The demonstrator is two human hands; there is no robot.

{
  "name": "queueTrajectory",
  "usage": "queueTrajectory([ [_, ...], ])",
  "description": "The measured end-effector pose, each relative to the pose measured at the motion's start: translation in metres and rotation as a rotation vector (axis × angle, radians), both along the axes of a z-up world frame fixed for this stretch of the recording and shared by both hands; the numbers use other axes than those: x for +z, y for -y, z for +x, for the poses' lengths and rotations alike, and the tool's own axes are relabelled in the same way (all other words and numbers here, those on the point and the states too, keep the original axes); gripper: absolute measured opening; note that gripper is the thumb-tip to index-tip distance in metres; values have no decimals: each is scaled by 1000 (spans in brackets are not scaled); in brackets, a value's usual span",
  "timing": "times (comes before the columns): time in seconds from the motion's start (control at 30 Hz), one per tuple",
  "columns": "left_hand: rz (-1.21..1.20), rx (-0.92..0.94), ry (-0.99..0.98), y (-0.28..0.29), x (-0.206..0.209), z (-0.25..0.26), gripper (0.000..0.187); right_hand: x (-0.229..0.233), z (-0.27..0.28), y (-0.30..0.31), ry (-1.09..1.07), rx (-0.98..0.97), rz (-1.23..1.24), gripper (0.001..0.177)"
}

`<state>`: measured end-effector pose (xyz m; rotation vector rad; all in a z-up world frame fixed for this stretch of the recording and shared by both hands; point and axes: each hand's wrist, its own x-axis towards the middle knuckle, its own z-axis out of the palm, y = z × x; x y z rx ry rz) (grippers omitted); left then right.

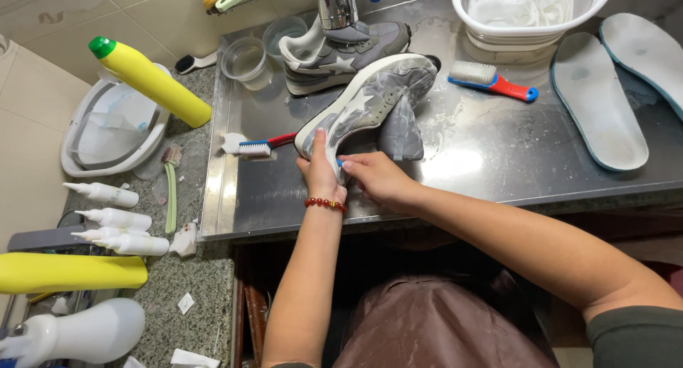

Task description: Scrubbing and washing sneakers at a sink using brushes and cleaning solution.

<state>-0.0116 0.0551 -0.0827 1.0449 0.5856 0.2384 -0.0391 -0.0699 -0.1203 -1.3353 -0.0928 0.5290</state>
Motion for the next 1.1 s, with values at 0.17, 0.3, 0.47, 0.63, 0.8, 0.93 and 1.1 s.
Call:
queueTrajectory([
  [0.17,23,54,35,5,-7,1,77,48,6,15,-403,-154,374,22],
  [0.3,-6,98,2,7,0,-7,81,68,-15,10,-303,-207,207,22],
  [0.47,-19,87,43,-3,-13,5,79,33,-33,0,30,-104,-57,38],
  [0.63,-45,-3,48,-12,-5,4,74,32,-22,20,998,-23,-744,39],
  [0.8,-91,-38,-2,-10,19,-2,74,63,-22,42,1187,252,-1319,51],
  [0.93,-71,10,-13,-13,-6,5,76,30,-9,17,993,175,-1040,45],
  [1.1,10,40,19,-6,-9,5,78,32,-4,0,-93,-14,-19,37],
])
